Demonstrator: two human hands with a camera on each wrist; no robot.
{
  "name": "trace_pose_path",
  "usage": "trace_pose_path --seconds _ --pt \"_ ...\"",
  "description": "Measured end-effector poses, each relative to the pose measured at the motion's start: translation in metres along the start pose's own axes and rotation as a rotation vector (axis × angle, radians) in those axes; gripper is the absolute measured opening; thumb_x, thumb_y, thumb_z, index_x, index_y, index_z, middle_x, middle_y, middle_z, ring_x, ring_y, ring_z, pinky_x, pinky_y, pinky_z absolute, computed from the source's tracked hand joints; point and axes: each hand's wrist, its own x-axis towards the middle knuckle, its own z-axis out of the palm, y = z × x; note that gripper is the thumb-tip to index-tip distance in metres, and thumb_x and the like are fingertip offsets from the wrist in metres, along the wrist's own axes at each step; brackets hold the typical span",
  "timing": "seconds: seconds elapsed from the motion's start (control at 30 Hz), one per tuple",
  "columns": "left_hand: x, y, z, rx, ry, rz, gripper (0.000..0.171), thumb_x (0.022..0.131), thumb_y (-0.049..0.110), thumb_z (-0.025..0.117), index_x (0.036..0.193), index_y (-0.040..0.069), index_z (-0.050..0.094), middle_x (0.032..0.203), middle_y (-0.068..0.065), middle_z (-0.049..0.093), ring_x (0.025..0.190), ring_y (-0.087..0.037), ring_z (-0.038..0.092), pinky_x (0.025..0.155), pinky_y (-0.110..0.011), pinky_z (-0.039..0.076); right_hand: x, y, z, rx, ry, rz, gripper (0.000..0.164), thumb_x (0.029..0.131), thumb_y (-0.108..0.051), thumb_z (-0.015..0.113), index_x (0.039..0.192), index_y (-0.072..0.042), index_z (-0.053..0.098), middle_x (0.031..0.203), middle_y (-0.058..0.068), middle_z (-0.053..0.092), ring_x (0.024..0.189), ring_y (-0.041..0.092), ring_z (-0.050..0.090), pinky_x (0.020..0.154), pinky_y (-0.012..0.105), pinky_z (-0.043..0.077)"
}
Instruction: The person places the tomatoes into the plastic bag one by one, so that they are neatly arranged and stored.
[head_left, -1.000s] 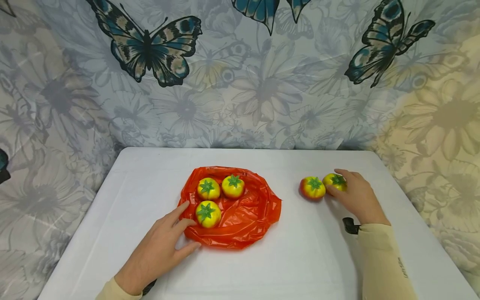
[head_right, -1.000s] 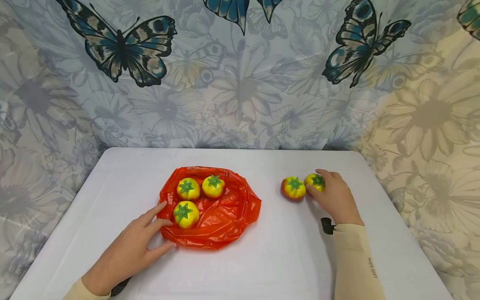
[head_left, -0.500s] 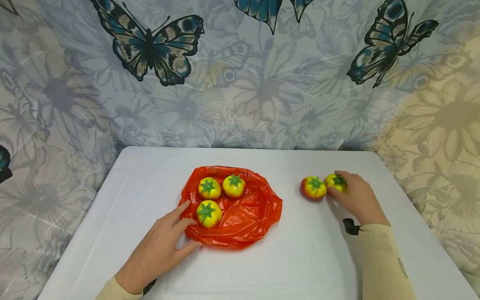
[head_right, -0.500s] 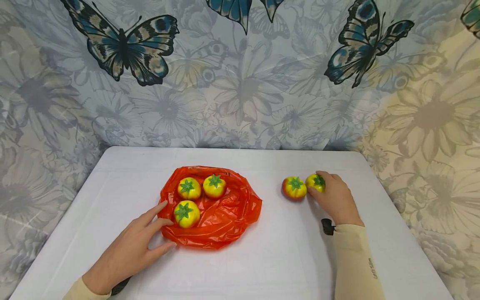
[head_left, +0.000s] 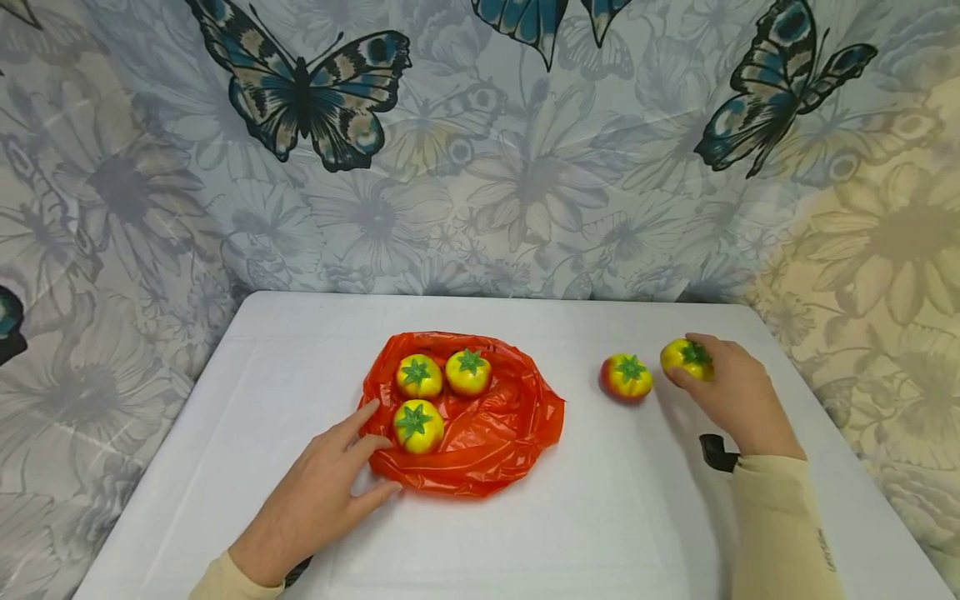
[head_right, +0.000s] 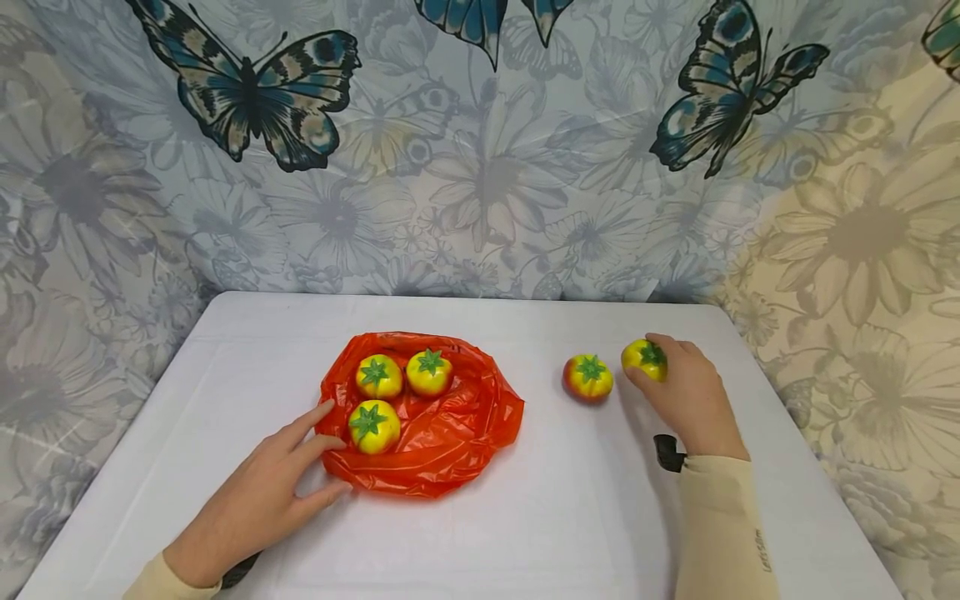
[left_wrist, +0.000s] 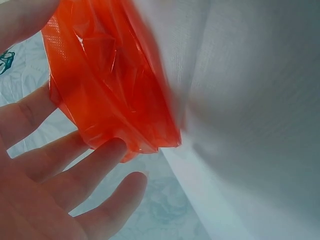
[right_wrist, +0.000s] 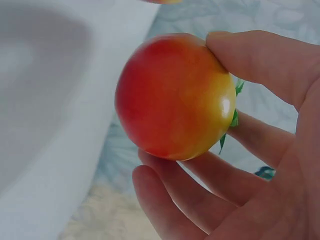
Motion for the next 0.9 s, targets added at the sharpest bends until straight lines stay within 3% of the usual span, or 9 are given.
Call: trace_pose_path --seconds 0.17,0.3,0.4,0.53,0.9 --pt "-0.001 -0.001 0.000 -0.004 -0.008 -0.006 0.049 0.082 0.046 0.094 0.119 0.020 0.074 0.163 -0.014 0.054 0.133 -0.036 0.066 0.106 -0.060 0.059 -0.003 -0.014 -0.006 0.013 0.016 -0.027 0.072 0.103 -0.043 0.072 0.157 -0.001 0.049 0.148 0.040 0.052 0.130 0.060 0.051 0.104 0.078 0.044" --pt "-0.001 -0.002 -0.002 -0.005 -0.008 -0.007 0.050 0.082 0.047 0.094 0.119 0.020 0.074 0.163 -0.014 0.054 0.134 -0.036 0.066 0.106 -0.060 0.059 -0.008 -0.028 -0.012 0.028 0.019 -0.050 0.072 0.103 -0.047 0.072 0.157 -0.005 0.050 0.148 0.037 0.054 0.122 0.054 0.057 0.097 0.072 0.050" --pt "-0.001 -0.002 -0.003 -0.009 -0.008 -0.009 0.049 0.082 0.046 0.095 0.119 0.020 0.074 0.163 -0.013 0.054 0.134 -0.035 0.066 0.107 -0.060 0.059 -0.013 -0.041 -0.016 0.036 0.027 -0.084 0.070 0.102 -0.044 0.074 0.156 -0.006 0.052 0.148 0.034 0.056 0.115 0.047 0.061 0.091 0.064 0.055" --pt "-0.001 -0.002 -0.003 -0.015 -0.010 -0.009 0.048 0.083 0.046 0.094 0.119 0.020 0.074 0.163 -0.014 0.054 0.134 -0.035 0.066 0.107 -0.060 0.058 -0.020 -0.061 -0.018 0.046 0.031 -0.137 0.068 0.101 -0.037 0.078 0.156 -0.006 0.053 0.150 0.030 0.057 0.115 0.045 0.063 0.092 0.063 0.057" --pt "0.000 -0.002 0.000 -0.015 -0.012 -0.003 0.048 0.084 0.047 0.093 0.119 0.020 0.075 0.163 -0.014 0.054 0.134 -0.035 0.066 0.108 -0.059 0.057 -0.020 -0.129 0.004 0.100 -0.044 -0.258 0.061 0.099 -0.032 0.080 0.154 -0.014 0.057 0.148 0.019 0.061 0.125 0.043 0.064 0.102 0.064 0.058"
